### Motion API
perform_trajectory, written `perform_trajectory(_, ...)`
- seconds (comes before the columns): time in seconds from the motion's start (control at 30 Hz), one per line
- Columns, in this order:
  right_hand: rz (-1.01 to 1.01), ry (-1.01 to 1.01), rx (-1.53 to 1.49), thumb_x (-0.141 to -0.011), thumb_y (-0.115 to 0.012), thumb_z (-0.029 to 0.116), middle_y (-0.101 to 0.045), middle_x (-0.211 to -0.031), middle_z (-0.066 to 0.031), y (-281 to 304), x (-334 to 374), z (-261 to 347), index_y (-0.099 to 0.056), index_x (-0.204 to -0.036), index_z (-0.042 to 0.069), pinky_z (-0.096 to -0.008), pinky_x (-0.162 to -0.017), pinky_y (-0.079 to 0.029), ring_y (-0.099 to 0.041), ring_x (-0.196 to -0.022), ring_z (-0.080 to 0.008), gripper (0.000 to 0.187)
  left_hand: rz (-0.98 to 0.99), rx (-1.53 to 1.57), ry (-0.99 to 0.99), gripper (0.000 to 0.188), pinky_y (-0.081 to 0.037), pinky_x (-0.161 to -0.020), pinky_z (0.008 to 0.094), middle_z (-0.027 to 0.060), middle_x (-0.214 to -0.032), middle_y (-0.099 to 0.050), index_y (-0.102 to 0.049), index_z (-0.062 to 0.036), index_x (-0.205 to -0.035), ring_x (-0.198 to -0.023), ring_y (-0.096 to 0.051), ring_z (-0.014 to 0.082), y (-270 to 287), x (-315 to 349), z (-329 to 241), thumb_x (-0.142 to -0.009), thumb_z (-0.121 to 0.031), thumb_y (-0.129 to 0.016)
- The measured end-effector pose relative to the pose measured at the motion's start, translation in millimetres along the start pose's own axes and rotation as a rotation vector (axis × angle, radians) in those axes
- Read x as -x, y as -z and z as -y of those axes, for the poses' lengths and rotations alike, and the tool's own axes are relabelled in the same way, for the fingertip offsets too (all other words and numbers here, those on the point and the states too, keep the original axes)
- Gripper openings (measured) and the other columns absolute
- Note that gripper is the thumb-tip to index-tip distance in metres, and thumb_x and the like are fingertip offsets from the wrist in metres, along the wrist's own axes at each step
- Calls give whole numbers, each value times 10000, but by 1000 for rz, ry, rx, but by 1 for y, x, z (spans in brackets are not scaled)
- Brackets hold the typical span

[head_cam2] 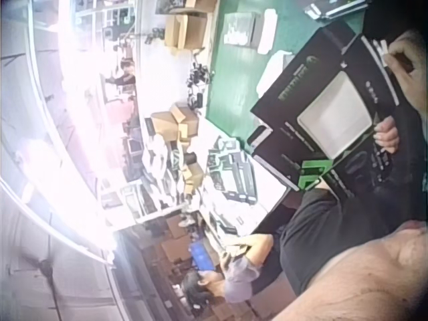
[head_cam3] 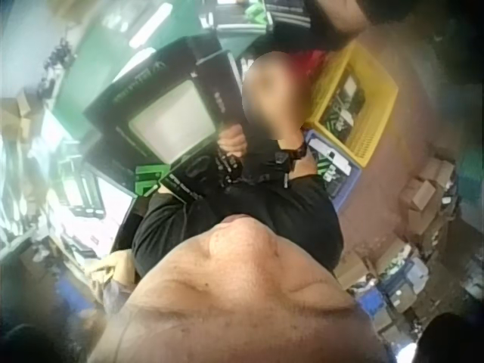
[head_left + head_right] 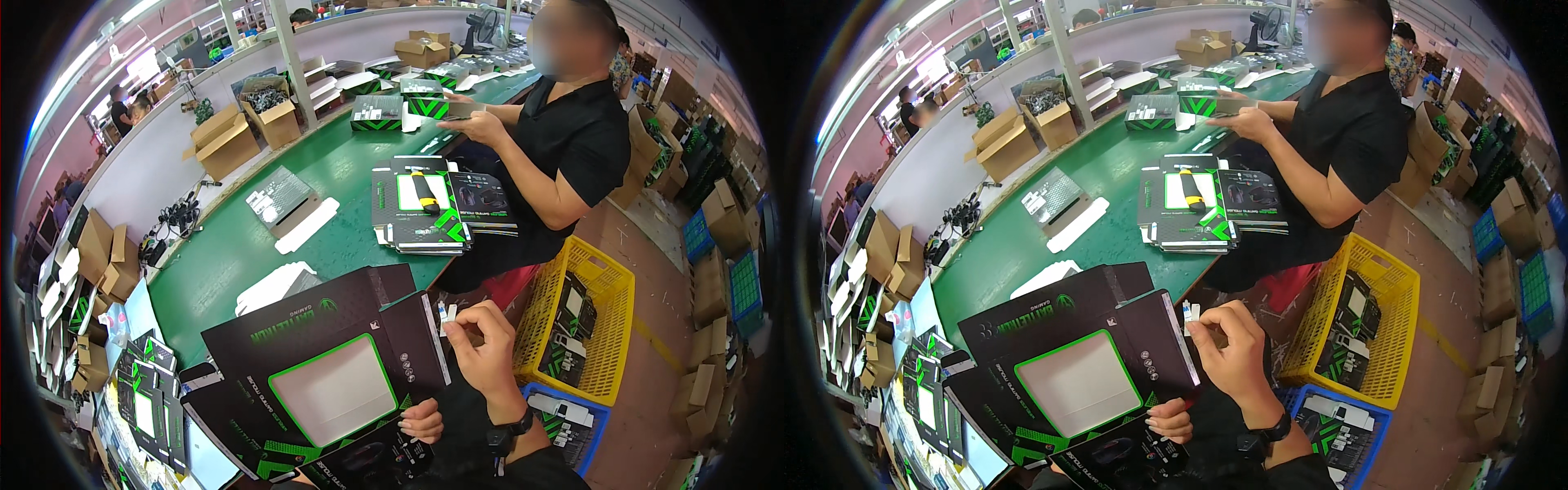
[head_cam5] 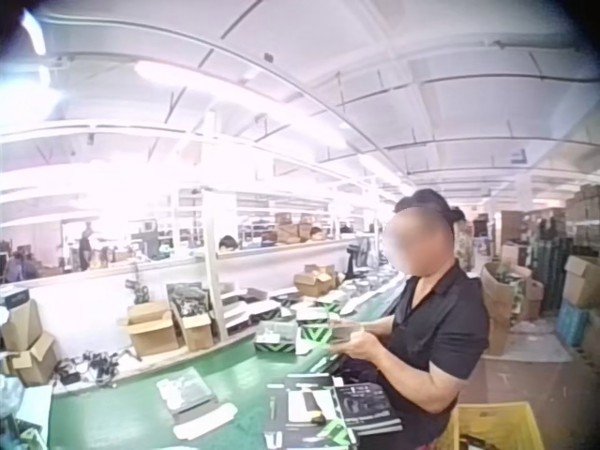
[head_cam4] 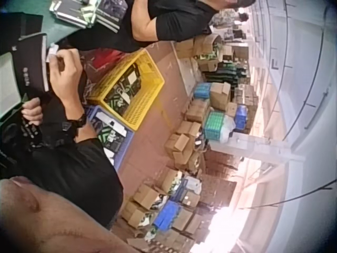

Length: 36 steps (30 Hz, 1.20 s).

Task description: Assembling and preparing cardboard boxes for electronic components on an assembly line.

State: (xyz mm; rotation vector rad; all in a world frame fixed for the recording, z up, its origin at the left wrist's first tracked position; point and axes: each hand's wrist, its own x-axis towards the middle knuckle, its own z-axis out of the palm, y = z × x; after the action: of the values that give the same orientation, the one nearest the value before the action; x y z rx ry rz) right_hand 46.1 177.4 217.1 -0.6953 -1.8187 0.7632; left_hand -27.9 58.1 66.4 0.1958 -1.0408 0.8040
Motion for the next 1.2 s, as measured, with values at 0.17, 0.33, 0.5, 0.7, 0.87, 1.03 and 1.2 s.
perform_trajectory(0.17, 8, 13, 14, -833, -821, 52, -586, -823, -60, 3, 1, -1, -629, -872, 11, -282, -593, -465, -576, -673, -145, 200, -5, 5, 10, 222, -408, -594, 229, -53, -748, -711, -619, -172, -792, -630, -669, 63, 0, -5, 1, -1006, -209, -665)
perform_trajectory(0.33, 90, 205, 83, -751, -902, 135, -585, -810, -71, 13, -5, -2, -649, -847, 50, -306, -547, -473, -580, -623, -196, 284, 91, 34, -16, 170, -400, -587, 214, -40, -813, -705, -619, -146, -855, -624, -660, 56, 1, -20, 7, -1016, -191, -648)
perform_trajectory(0.5, 119, 326, 300, -715, -917, 160, -570, -771, -22, 12, 6, -7, -661, -803, 89, -310, -510, -490, -602, -588, -191, 280, 93, 63, -24, 151, -407, -604, 209, -39, -830, -709, -608, -138, -894, -641, -664, 47, 12, -3, 4, -1037, -188, -612)
perform_trajectory(0.7, 155, 578, 368, -744, -877, 160, -542, -743, -10, 3, 15, 13, -646, -787, 107, -309, -502, -474, -585, -602, -183, 241, 213, -135, 54, 110, -458, -674, 315, -3, -947, -693, -584, -129, -1039, -693, -654, 121, 10, 20, -63, -1063, -229, -543)
perform_trajectory(0.87, 300, 279, 595, -784, -847, 271, -561, -804, -38, 0, 39, -26, -639, -862, 105, -346, -584, -526, -641, -720, -228, 276, 8, -847, -13, 202, -458, -665, 338, 49, -954, -675, -579, -92, -1084, -679, -611, 170, -141, 10, -176, -1083, -280, -505)
perform_trajectory(1.03, 646, -206, 748, -708, -893, 337, -605, -1015, -91, 16, 43, -41, -587, -1134, 132, -477, -740, -569, -680, -915, -353, 563, -1548, -2121, -915, 292, -444, -624, 380, 89, -828, -656, -617, -59, -946, -654, -581, 229, -259, -56, -80, -1085, -285, -495)
perform_trajectory(1.2, -15, -223, 454, -709, -890, 225, -600, -912, -140, 38, 4, -7, -622, -1012, 57, -469, -777, -533, -650, -880, -386, 438, -1436, -3581, 298, 335, -374, -622, 482, 161, -691, -564, -553, -38, -776, -645, -529, 395, -259, -82, -44, -961, -299, -649)
